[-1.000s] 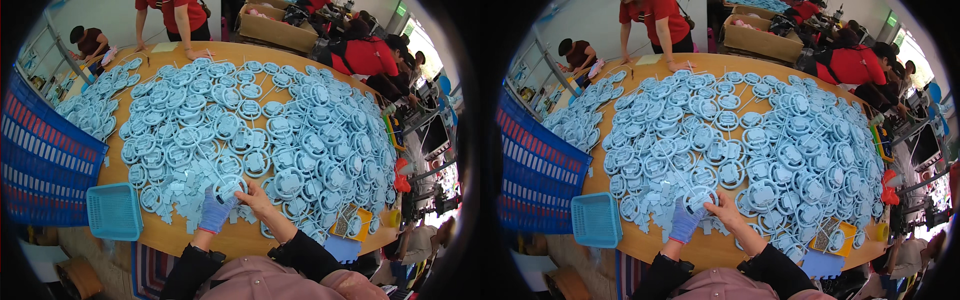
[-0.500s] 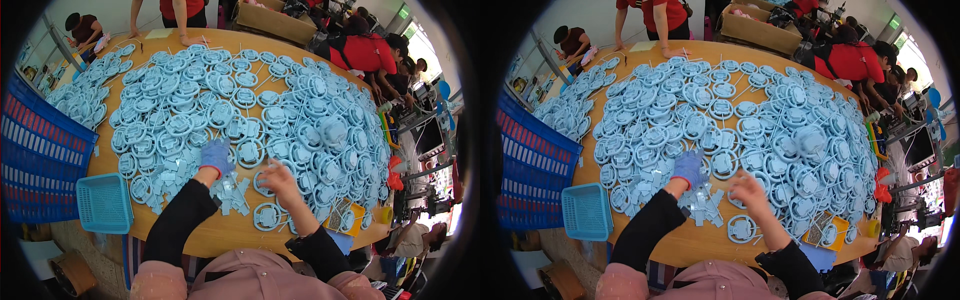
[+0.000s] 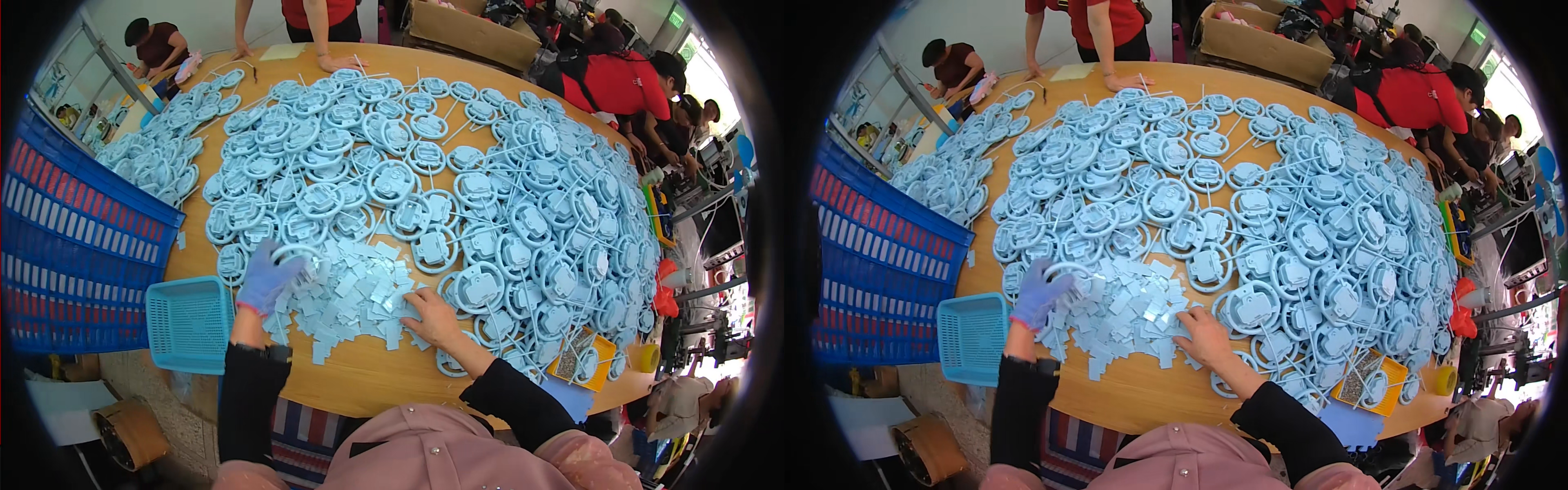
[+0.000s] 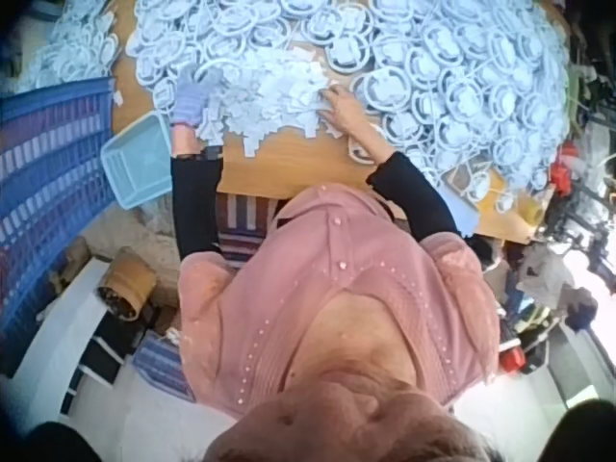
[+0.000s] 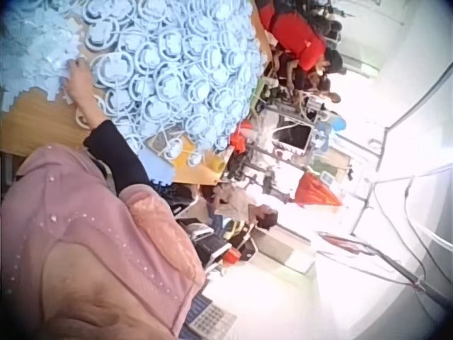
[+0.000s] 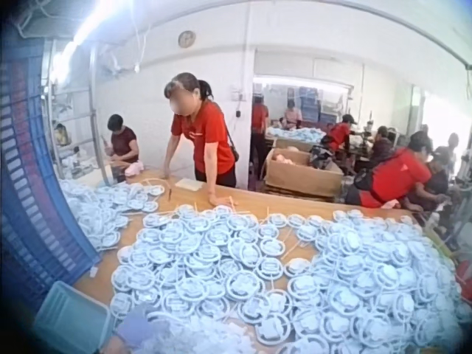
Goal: Assembling, inspecting, and sorting blue plastic housing components on a factory production table.
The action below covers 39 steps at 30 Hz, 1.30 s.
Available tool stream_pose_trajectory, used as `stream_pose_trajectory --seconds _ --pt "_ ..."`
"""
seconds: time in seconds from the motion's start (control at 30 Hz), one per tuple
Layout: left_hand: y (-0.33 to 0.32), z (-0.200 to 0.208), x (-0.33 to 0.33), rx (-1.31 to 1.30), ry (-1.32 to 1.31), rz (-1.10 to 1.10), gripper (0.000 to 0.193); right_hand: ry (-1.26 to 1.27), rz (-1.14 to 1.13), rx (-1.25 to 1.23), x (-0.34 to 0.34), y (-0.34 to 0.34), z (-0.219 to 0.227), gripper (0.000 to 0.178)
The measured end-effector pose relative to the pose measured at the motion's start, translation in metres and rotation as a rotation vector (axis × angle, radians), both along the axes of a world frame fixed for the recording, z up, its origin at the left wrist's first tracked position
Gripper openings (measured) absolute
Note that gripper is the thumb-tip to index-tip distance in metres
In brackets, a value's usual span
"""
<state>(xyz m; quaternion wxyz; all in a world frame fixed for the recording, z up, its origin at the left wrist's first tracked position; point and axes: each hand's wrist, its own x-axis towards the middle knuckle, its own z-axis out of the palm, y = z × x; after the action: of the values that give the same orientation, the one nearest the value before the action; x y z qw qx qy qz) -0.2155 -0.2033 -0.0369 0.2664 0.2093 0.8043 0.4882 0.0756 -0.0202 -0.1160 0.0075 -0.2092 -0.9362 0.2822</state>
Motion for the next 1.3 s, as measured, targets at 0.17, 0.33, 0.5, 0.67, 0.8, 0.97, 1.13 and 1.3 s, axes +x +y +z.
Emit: stream_pose_trajectory --seconds 0.17,0.33,0.5,0.67,0.8,0.97,1.13,1.3 --pt "-0.076 -0.063 0.055 0.774 -0.88 0.579 0.029 0.093 0.05 0.063 -0.024 -0.011 0.012 0.045" --pt "-0.058 -0.092 0.118 1.012 -1.045 0.501 0.038 0.141 0.114 0.024 -0.03 -0.012 -0.004 0.037" --pt "-0.029 -0.079 0.131 0.965 -1.002 0.361 0.06 0.249 -0.057 -0.349 -0.038 -0.002 0.011 0.033" --pt "0.012 -0.065 0.129 0.852 -1.038 0.507 0.058 0.246 -0.394 -0.745 -0.033 0.008 0.009 0.028" --pt "0.03 -0.066 0.123 0.758 -0.898 0.347 0.054 0.374 -0.42 -1.309 -0.048 0.006 0.028 0.024" --pt "0.027 -0.054 0.124 0.539 -0.562 0.173 0.056 0.399 -0.361 -1.166 -0.067 -0.015 0.045 0.023" --pt "0.024 -0.048 0.136 0.462 -0.555 0.166 0.062 0.452 -0.47 -0.722 -0.053 -0.016 0.007 0.06" --pt "0.033 -0.044 0.145 0.443 -0.406 0.09 0.067 0.379 -0.408 -1.338 -0.048 -0.019 0.03 0.036"
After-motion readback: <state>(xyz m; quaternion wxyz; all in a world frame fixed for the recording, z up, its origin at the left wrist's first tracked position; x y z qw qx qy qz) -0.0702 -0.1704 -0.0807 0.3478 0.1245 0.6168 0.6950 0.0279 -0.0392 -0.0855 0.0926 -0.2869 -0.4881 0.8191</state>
